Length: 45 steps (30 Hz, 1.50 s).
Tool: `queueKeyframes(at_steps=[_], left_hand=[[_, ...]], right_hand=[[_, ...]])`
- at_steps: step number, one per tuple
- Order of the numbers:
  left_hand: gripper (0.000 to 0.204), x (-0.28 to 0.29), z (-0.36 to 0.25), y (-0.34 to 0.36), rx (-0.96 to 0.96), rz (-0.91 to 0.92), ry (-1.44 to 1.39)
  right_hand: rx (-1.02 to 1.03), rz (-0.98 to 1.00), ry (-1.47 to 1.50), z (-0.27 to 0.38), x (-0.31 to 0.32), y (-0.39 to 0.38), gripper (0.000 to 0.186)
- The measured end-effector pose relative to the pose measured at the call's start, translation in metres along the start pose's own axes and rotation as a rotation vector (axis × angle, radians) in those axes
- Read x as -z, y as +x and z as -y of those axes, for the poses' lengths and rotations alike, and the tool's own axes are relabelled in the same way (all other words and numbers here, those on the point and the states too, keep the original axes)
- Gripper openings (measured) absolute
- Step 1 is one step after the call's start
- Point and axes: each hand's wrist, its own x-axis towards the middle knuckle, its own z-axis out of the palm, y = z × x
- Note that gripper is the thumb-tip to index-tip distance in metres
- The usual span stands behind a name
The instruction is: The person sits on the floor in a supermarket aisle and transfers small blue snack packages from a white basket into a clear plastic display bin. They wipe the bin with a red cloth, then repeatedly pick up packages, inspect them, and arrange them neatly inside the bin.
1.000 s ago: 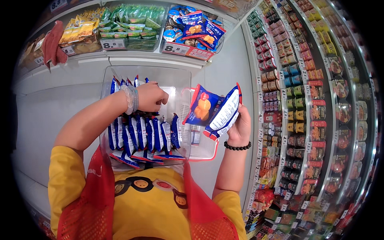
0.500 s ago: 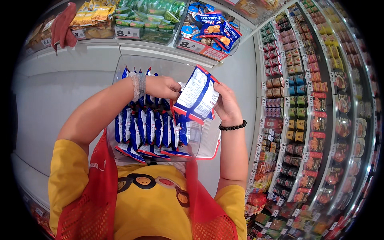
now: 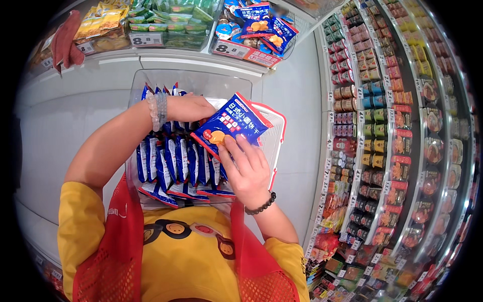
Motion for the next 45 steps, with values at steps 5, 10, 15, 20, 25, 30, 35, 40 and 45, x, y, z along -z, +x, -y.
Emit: queueKeyframes(at_steps=[5, 10, 15, 20, 25, 30, 35, 40, 45], left_hand=[[0.079, 0.001, -0.01, -0.005, 0.218, -0.011, -0.217], [0.075, 0.004, -0.011, -0.012, 0.142, 0.042, -0.044], [0.069, 0.002, -0.012, -0.008, 0.165, 0.04, -0.117], [0.063, 0.003, -0.011, -0.011, 0.149, 0.049, -0.135], [0.057, 0.004, -0.012, -0.011, 0.053, 0.05, -0.091], [0.057, 0.005, -0.009, -0.009, 0.042, 0.109, -0.171], [0.058, 0.002, -0.007, -0.008, 0.075, 0.107, -0.36], [0.06, 0.004, -0.012, -0.009, 0.154, 0.094, -0.389], [0.055, 0.007, -0.015, -0.01, 0.166, 0.111, -0.416]], right_hand=[[-0.123, 0.099, 0.046, 0.008, 0.007, 0.005, 0.035], [-0.429, -0.018, 0.434, -0.003, 0.012, -0.005, 0.042], [-0.525, -0.026, 0.477, -0.044, 0.008, -0.002, 0.054], [-0.242, 0.361, 0.193, -0.037, 0.028, 0.029, 0.057], [-0.161, 0.355, -0.135, -0.029, 0.019, 0.029, 0.063], [-0.041, 0.29, -0.204, -0.026, 0.01, 0.029, 0.051], [-0.117, 0.389, 0.147, -0.031, 0.025, 0.039, 0.047], [-0.072, 0.256, 0.142, -0.044, 0.011, 0.033, 0.042], [-0.2, 0.053, 0.212, -0.057, 0.01, 0.031, 0.038]])
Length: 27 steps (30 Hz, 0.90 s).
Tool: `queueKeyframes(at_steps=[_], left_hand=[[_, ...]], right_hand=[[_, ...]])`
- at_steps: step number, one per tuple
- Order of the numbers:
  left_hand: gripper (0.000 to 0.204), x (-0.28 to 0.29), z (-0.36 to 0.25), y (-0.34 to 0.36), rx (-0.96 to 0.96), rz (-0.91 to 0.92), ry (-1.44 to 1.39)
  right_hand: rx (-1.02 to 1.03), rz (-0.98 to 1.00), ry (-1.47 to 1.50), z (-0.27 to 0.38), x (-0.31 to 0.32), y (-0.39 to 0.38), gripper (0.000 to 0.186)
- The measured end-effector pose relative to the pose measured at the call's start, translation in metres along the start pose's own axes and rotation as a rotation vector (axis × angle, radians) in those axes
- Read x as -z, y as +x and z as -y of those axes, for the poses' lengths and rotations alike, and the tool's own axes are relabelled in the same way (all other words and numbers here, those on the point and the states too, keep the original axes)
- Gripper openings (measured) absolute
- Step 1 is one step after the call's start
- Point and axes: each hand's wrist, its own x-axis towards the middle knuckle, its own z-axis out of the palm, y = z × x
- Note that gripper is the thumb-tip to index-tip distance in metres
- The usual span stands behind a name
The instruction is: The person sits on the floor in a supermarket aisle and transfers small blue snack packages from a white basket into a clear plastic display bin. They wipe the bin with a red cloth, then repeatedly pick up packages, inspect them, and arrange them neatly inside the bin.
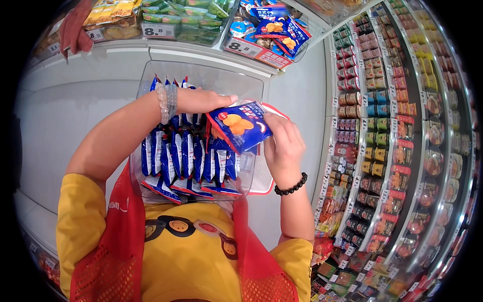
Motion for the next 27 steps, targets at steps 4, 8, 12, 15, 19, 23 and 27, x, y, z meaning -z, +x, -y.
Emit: queueKeyframes(at_steps=[4, 8, 12, 15, 19, 23, 27], left_hand=[[0.05, 0.0, 0.013, 0.009, -0.068, -0.049, 0.079], [0.043, -0.002, -0.002, -0.007, -0.033, -0.028, 0.238], [0.04, -0.001, 0.01, 0.0, -0.088, -0.029, 0.28], [0.04, 0.001, 0.011, 0.006, -0.002, -0.133, 0.238], [0.04, 0.004, 0.026, 0.023, -0.167, -0.066, 0.008], [0.044, 0.0, 0.005, 0.004, -0.047, -0.025, -0.19], [0.048, 0.004, 0.013, 0.005, -0.112, -0.002, -0.036]], right_hand=[[-0.23, -0.224, 0.162, -0.018, 0.008, -0.004, 0.026], [-0.359, -0.292, 0.367, -0.026, 0.01, -0.011, 0.021], [-0.173, -0.287, 0.212, -0.007, 0.011, -0.004, 0.023], [0.124, -0.243, -0.034, 0.007, 0.003, -0.006, 0.028], [0.318, -0.043, -0.304, 0.018, -0.008, -0.005, 0.019], [0.266, 0.114, -0.31, 0.012, -0.007, -0.006, 0.028], [0.242, 0.3, -0.338, 0.034, 0.002, 0.007, 0.045]])
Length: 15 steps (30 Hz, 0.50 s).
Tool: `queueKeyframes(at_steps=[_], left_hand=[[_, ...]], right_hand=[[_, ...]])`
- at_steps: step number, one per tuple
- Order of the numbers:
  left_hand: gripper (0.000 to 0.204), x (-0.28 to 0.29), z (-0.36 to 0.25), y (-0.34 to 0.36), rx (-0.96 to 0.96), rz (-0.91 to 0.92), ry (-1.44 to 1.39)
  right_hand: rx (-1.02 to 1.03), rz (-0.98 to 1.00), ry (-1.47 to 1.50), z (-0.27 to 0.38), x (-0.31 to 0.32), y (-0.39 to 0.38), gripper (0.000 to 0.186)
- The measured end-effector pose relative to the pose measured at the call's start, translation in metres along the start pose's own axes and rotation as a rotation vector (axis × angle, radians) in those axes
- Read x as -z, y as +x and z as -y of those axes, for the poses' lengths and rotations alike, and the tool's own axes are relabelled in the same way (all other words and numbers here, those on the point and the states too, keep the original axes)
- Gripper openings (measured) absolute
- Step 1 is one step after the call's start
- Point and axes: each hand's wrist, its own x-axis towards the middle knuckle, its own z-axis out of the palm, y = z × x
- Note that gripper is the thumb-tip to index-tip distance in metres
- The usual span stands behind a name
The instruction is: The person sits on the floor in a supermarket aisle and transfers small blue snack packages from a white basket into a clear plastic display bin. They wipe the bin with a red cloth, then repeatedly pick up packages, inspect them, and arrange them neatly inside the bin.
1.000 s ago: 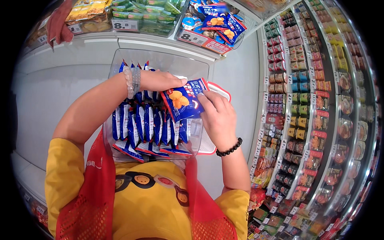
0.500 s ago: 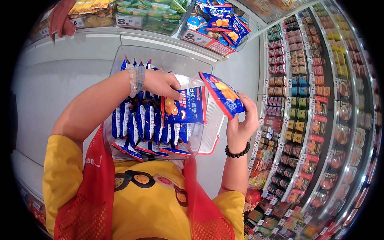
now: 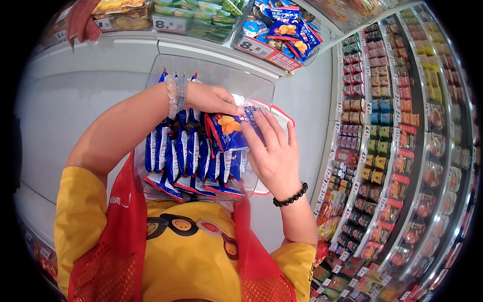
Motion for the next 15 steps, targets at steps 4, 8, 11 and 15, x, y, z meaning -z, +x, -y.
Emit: queueKeyframes(at_steps=[4, 8, 11, 15], left_hand=[[0.045, 0.001, 0.008, 0.01, 0.033, -0.013, -0.049], [0.045, 0.003, 0.004, 0.007, 0.021, -0.088, 0.046], [0.044, 0.002, 0.005, 0.006, -0.165, -0.231, 0.42], [0.035, 0.011, 0.011, 0.004, -0.306, -0.295, 0.765]], right_hand=[[0.007, 0.11, 0.034, 0.011, -0.002, 0.011, 0.07], [0.007, 0.085, 0.109, 0.005, -0.009, 0.022, 0.073], [0.11, 0.074, -0.016, -0.008, -0.005, 0.031, 0.06], [0.224, 0.094, -0.099, -0.016, 0.006, 0.046, 0.041]])
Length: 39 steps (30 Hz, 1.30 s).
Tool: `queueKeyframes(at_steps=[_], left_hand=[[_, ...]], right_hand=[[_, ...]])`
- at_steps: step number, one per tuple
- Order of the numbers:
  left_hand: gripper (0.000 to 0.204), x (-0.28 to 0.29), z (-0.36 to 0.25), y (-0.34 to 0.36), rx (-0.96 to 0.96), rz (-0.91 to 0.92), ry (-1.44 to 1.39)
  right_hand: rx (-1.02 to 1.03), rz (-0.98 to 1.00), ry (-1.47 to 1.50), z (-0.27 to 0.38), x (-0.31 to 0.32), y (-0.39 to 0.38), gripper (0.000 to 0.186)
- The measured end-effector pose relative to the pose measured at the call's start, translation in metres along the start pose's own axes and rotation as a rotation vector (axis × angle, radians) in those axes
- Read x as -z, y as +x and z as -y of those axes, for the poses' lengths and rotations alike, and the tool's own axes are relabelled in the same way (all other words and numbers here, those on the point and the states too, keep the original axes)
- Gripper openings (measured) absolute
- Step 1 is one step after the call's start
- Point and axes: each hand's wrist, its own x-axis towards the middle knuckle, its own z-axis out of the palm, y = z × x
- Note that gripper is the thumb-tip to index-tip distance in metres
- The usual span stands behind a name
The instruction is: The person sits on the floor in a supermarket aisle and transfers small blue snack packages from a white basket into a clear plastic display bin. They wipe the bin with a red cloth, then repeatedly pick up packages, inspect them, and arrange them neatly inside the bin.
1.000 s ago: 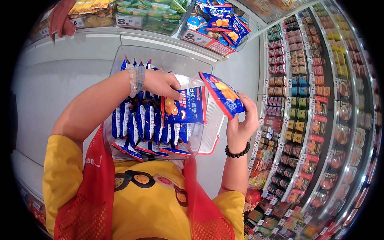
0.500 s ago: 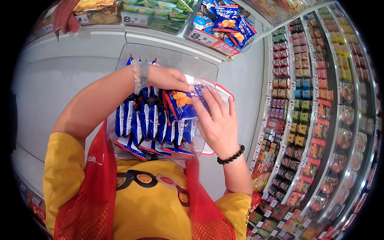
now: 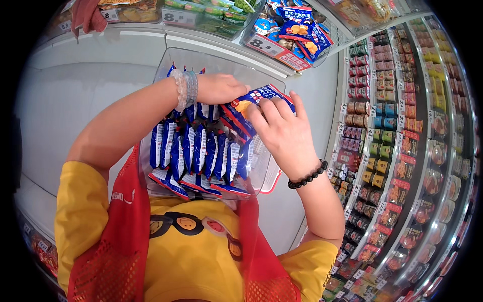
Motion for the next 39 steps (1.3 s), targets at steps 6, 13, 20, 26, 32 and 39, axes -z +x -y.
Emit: queueKeyframes(at_steps=[6, 13, 20, 26, 32, 39], left_hand=[[0.026, 0.007, -0.002, -0.008, 0.152, 0.198, -0.146], [0.017, -0.015, -0.019, -0.02, -0.011, 0.154, 0.352], [0.012, -0.008, -0.018, -0.03, -0.059, 0.069, 0.421], [0.016, -0.016, -0.017, -0.044, -0.111, -0.077, 0.451], [0.013, 0.002, -0.017, -0.057, -0.024, -0.136, 0.258], [0.03, 0.022, -0.021, -0.107, 0.055, -0.622, 0.365]], right_hand=[[0.11, 0.027, -0.103, 0.0, 0.013, 0.012, 0.029], [0.189, 0.092, -0.227, -0.001, 0.0, 0.012, 0.022], [0.251, -0.004, -0.165, 0.013, -0.012, 0.026, 0.011], [0.209, 0.153, -0.078, 0.017, -0.023, 0.026, 0.014], [0.203, 0.175, 0.195, 0.002, -0.052, 0.038, 0.017], [-0.418, -0.083, 0.789, 0.01, -0.06, 0.015, 0.047]])
